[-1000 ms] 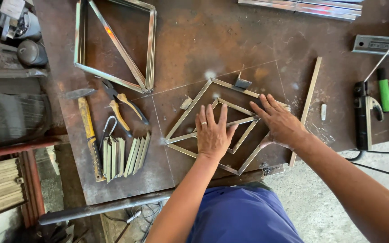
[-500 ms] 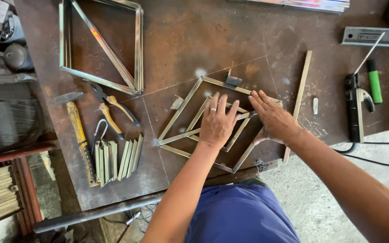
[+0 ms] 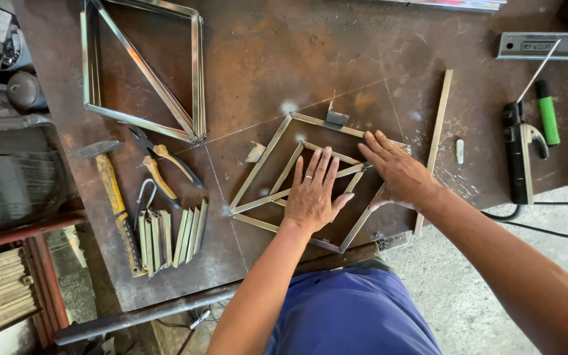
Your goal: The person uses an angle grinder to smooth the edges of a square metal frame, then welds the joints of the frame using a welding torch. The person repeatedly positions and tacks the frame pieces together while welding.
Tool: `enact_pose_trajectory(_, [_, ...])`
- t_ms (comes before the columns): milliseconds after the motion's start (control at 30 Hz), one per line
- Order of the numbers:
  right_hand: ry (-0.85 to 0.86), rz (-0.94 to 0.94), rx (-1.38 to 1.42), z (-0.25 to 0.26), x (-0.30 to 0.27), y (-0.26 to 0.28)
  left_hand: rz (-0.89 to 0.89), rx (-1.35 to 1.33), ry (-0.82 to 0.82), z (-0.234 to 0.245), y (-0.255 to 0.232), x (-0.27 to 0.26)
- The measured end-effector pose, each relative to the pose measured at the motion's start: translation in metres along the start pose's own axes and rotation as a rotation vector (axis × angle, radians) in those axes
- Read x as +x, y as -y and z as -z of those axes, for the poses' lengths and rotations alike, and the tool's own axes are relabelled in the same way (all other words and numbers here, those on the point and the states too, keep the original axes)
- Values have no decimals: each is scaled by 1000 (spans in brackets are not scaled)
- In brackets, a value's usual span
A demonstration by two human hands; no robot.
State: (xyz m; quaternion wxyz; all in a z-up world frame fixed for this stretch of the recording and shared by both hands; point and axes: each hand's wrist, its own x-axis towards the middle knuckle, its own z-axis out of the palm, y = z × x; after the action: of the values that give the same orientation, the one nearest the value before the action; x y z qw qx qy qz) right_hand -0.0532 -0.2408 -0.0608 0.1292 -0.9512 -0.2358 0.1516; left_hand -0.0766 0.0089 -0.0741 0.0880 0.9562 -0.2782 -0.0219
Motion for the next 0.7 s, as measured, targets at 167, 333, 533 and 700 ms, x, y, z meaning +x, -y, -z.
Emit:
enact_pose_trajectory(167, [-4,24,5,7,-2,5,9,-21,36,13,-5,1])
enact_pose_trajectory(333, [-28,32,3,5,-1,0,-15,-27,99,35,-16,9])
enact_pose_trajectory(533, [-25,21,33,7,-1,2,64,-45,156,38,-32,21])
enact_pose_trajectory(700, [-38,30,51,6,-2,1,37,-25,62,41,-29,20])
